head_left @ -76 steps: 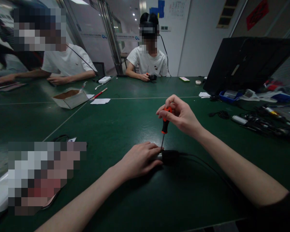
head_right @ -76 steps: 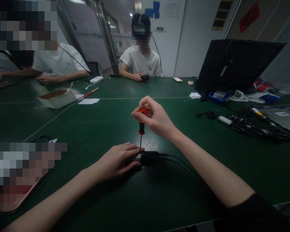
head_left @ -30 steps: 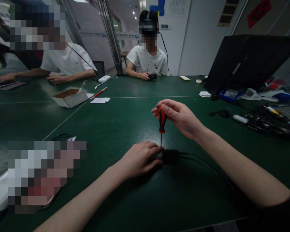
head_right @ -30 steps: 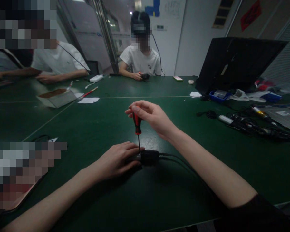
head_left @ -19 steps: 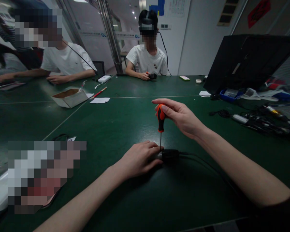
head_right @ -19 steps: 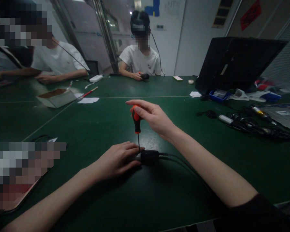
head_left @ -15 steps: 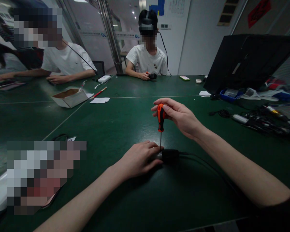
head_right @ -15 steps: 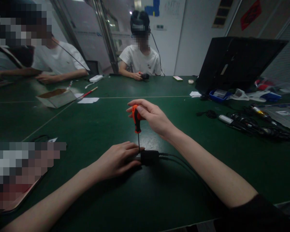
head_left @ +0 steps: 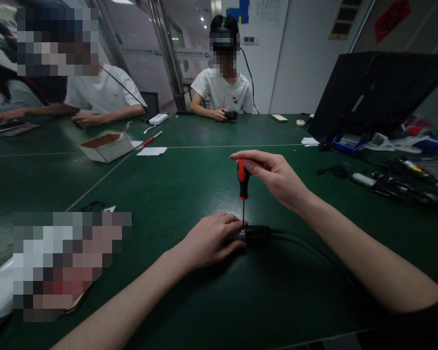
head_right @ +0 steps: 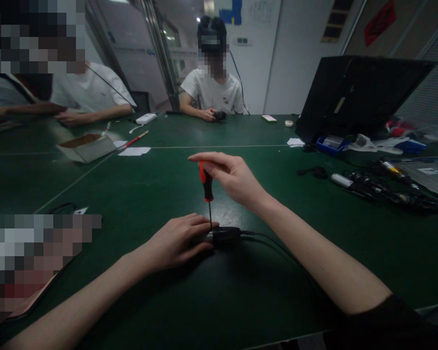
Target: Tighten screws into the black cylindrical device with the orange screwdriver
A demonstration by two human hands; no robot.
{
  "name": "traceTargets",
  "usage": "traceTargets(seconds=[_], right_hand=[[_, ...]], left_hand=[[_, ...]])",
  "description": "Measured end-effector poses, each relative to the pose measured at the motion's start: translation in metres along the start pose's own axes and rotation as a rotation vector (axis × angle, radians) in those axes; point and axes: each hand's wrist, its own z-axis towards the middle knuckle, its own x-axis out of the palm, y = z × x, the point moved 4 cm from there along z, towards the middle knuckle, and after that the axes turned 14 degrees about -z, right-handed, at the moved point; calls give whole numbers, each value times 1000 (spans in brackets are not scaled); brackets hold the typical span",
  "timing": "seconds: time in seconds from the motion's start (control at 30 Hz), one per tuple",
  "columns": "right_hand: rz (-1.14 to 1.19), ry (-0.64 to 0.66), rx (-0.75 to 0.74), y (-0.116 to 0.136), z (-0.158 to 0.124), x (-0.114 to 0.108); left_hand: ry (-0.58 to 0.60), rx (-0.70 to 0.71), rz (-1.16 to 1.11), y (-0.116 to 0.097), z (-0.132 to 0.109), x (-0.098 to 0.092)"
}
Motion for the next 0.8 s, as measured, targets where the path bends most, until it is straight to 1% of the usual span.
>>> traceTargets(seconds=[0.1,0.23,0.33,0.47,0.53,0.6,0.7,0.8], right_hand=[[42,6,-8,0,0,2],[148,-9,37,0,-1,5],[161,-33,63,0,-1,5],[205,14,106,0,-2,7],[218,46,103,0,-2,7],[181,57,71,0,-1,6],[56,45,16,0,-1,3],[9,50,10,0,-1,3]], left_hand=[[6,3,-2,-1,0,-1],[9,-12,20,-2,0,-2],[9,-20,28,-3,0,-2],[7,-18,26,-4,0,-2],[9,-21,28,-4,0,-2],[14,-27,26,-4,0,-3],[20,-27,14,-3,0,-2],[17,-23,4,-2,0,-1]])
